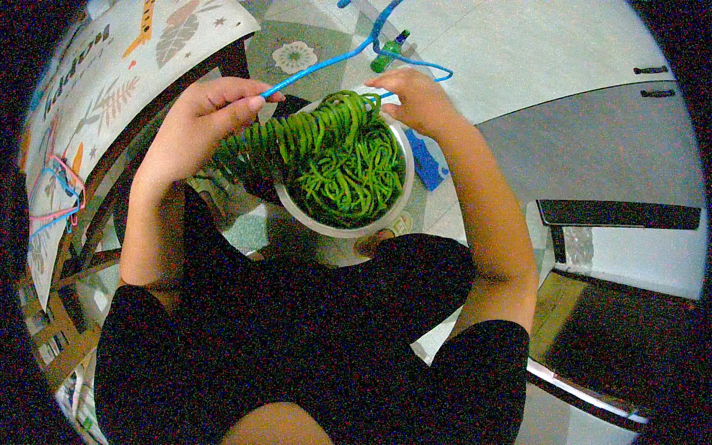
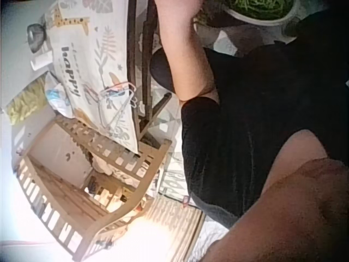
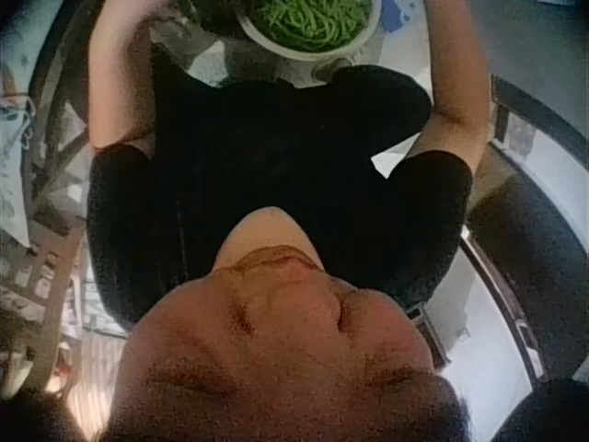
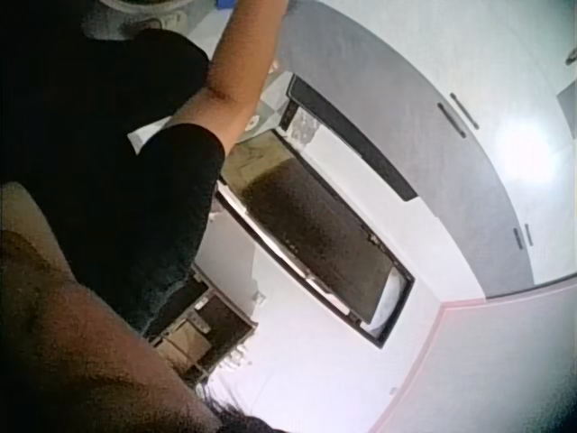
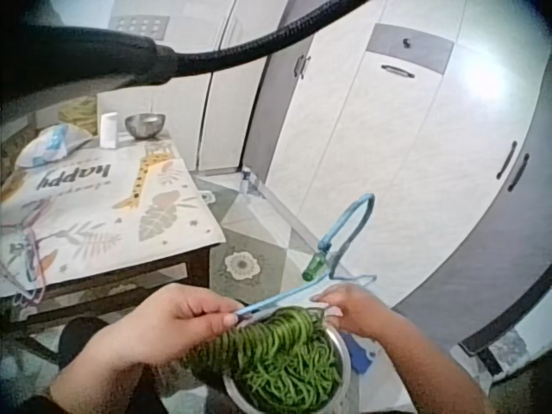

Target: The person sits on the floor and hangs long green beans onto a blue plastic hanger. They pick individual beans from a white bowl and loop them over the hanger's arms. The person occasionally lifts the hanger to adjust the beans or move it to a different location.

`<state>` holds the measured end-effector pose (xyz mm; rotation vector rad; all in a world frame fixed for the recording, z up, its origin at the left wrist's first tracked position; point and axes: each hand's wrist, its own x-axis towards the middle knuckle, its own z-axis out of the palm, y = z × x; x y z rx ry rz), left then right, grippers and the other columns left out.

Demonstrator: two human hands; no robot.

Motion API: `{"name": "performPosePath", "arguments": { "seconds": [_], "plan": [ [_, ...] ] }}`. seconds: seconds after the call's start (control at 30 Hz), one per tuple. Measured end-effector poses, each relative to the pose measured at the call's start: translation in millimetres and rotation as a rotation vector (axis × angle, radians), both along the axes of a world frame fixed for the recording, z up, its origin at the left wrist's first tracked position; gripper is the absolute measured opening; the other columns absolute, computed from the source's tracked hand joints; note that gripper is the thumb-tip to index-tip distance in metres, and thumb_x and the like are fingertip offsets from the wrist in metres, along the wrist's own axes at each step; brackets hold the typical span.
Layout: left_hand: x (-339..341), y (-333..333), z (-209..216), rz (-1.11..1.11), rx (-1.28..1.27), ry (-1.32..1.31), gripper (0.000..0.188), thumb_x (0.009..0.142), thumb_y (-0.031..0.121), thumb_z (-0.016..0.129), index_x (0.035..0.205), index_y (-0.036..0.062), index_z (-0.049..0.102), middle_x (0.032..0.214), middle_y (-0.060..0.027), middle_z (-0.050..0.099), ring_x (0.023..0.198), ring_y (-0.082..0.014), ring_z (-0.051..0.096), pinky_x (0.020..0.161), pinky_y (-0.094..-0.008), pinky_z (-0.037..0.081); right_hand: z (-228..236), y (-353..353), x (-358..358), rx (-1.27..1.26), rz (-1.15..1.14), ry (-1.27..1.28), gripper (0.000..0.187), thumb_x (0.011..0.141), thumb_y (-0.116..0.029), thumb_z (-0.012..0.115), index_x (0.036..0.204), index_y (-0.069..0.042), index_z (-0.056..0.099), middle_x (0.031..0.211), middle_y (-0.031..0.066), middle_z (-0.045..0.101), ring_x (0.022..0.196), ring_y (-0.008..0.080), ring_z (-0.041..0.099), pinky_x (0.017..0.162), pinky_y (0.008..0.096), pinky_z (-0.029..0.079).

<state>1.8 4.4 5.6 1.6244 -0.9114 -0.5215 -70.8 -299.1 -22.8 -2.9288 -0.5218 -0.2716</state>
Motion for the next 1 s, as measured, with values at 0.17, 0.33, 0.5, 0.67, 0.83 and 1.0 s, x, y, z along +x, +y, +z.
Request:
{"name": "performPosePath", "arguments": {
  "seconds": [0.17,0.33,0.5,0.67,0.83,1.0],
  "plan": [
    [5,5,-1,0.039,0.008,0.026,0.021,0.084,0.017,0.054,0.097,0.0026,0.061,0.077,0.0052,0.055,0.068,-0.0036,0.045,0.06,-0.0171,0.035,6,13,-20,0.113,-0.185,-0.264,0.02,0.069,-0.009,0.065,0.089,-0.007,0.06,0.09,0.0091,0.06,0.086,0.0258,0.056,0.075,0.0343,0.044],
    [9,7,-2,0.037,-0.045,0.026,0.021,0.085,0.017,0.053,0.099,0.0032,0.061,0.072,0.0064,0.052,0.062,-0.0027,0.041,0.055,-0.0168,0.032,-82,23,-64,0.355,-0.505,-0.093,0.01,0.075,-0.013,0.061,0.081,-0.006,0.061,0.077,0.0083,0.06,0.066,0.0183,0.057,0.061,0.0273,0.045],
    [9,5,-6,0.115,-0.052,-0.015,0.021,0.086,0.017,0.051,0.099,0.0028,0.061,0.067,0.0083,0.048,0.06,-0.0011,0.039,0.052,-0.0156,0.029,-157,44,-91,0.108,-0.457,0.442,0.025,0.075,-0.029,0.059,0.082,-0.005,0.063,0.08,0.014,0.059,0.073,0.0294,0.057,0.067,0.0375,0.045],
    [6,7,2,0.087,-0.022,0.04,0.022,0.086,0.017,0.052,0.099,0.0026,0.061,0.066,0.0077,0.047,0.06,-0.0017,0.038,0.052,-0.0156,0.029,-124,43,-86,0.276,-0.587,0.504,0.024,0.07,-0.025,0.065,0.074,-0.001,0.062,0.074,0.0142,0.059,0.069,0.0276,0.058,0.062,0.0352,0.045],
    [8,5,0,0.093,-0.039,0.019,0.022,0.086,0.017,0.052,0.099,0.0024,0.061,0.066,0.0077,0.046,0.061,-0.0021,0.039,0.053,-0.0158,0.03,-55,18,-103,0.88,-0.755,0.513,0.02,0.077,-0.02,0.062,0.077,-0.001,0.058,0.069,0.0046,0.058,0.06,0.0131,0.057,0.051,0.0236,0.044],
    [9,7,-2,0.068,-0.034,0.042,0.022,0.085,0.017,0.053,0.1,0.0019,0.061,0.071,0.0066,0.051,0.064,-0.0024,0.043,0.057,-0.0162,0.035,13,28,-112,1.196,-0.816,0.209,0.016,0.082,-0.017,0.057,0.086,-0.002,0.054,0.076,0.0064,0.058,0.058,0.0144,0.058,0.047,0.0209,0.046]
  ]
}}
